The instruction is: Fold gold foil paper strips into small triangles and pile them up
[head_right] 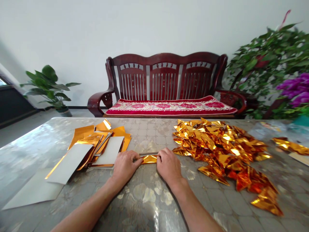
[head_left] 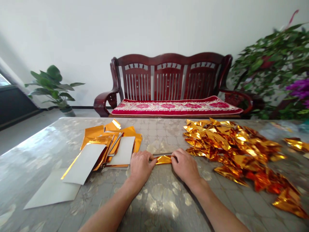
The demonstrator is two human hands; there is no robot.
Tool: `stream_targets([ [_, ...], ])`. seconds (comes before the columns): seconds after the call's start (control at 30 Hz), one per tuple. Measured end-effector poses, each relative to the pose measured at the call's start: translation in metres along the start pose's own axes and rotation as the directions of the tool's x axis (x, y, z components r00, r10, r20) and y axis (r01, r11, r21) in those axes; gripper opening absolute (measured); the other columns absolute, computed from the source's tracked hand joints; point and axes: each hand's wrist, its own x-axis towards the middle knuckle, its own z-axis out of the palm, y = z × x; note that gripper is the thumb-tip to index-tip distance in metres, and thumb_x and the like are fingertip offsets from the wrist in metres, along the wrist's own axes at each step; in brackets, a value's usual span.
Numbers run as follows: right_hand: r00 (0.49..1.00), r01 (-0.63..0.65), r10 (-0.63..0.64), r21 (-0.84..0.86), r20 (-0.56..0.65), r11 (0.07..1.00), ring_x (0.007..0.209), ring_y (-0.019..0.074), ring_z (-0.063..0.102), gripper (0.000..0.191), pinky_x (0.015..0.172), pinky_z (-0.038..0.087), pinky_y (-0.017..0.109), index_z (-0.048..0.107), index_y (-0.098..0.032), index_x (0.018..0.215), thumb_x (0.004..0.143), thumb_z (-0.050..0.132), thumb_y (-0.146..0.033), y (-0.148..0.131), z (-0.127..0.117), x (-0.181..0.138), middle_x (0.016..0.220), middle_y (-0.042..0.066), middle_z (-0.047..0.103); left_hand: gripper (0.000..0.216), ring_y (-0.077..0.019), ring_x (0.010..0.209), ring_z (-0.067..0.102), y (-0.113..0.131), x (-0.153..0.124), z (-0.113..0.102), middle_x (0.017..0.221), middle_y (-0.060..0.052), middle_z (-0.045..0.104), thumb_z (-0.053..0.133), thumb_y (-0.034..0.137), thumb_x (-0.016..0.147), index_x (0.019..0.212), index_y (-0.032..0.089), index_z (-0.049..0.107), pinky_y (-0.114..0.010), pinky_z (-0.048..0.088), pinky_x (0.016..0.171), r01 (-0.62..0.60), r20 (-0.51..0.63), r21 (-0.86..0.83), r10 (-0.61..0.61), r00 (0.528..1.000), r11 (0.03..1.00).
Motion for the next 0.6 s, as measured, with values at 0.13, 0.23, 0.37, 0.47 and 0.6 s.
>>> stream_targets([
  [0.13,1.0,-0.028,0.028,-0.023,-0.005,0.999,0.085,0.0155,0.055,0.013,0.07,0.031,0.026,0.06,-0.021,0.074,0.085,0.056,-0.015,-0.0001,0.0036,0.0006,0.086,0.001,0.061,0.018,-0.0192,0.084,0.063,-0.0001,0.0017,0.0009,0.079,0.0,0.072,0.067,0.037,0.083,0.071,0.024,0.071,-0.032,0.032,0.077,0.028,-0.009,0.024,-0.028,1.0,0.999],
  [0.23,0.999,-0.033,0.033,-0.031,-0.005,0.999,0.085,0.0156,0.054,0.012,0.07,0.03,0.027,0.059,-0.021,0.075,0.085,0.056,-0.015,-0.0004,0.0043,0.0005,0.086,0.001,0.06,0.019,-0.0192,0.083,0.063,-0.0001,0.0025,0.0013,0.078,0.0,0.072,0.067,0.039,0.083,0.071,0.024,0.071,-0.032,0.032,0.077,0.036,-0.024,0.028,-0.035,0.999,0.999],
  [0.37,0.999,-0.035,0.035,-0.047,-0.002,0.998,0.085,0.0159,0.053,0.012,0.069,0.03,0.027,0.058,-0.021,0.077,0.086,0.055,-0.015,-0.0015,0.0041,0.0003,0.087,0.002,0.06,0.021,-0.0194,0.083,0.064,-0.0001,0.0036,0.0013,0.079,0.0,0.073,0.067,0.041,0.084,0.072,0.025,0.072,-0.031,0.032,0.075,0.044,-0.012,0.03,-0.044,0.999,0.999],
  [0.47,1.0,-0.029,0.029,-0.056,0.001,0.998,0.086,0.0162,0.053,0.011,0.071,0.031,0.027,0.058,-0.021,0.078,0.087,0.054,-0.015,-0.0022,0.0044,0.0004,0.088,0.002,0.06,0.022,-0.019,0.082,0.064,-0.0006,0.004,0.0014,0.078,0.0,0.072,0.068,0.042,0.083,0.071,0.024,0.072,-0.031,0.032,0.075,0.054,-0.014,0.03,-0.054,0.998,0.998],
  [0.6,1.0,-0.025,0.026,-0.071,0.011,0.997,0.086,0.0168,0.054,0.011,0.073,0.031,0.027,0.057,-0.021,0.078,0.087,0.054,-0.014,-0.003,0.0048,0.0009,0.088,0.003,0.06,0.026,-0.0188,0.083,0.064,-0.0027,0.005,0.0019,0.08,-0.001,0.072,0.068,0.047,0.083,0.071,0.025,0.073,-0.03,0.032,0.074,0.074,-0.015,0.02,-0.073,0.997,0.997],
])
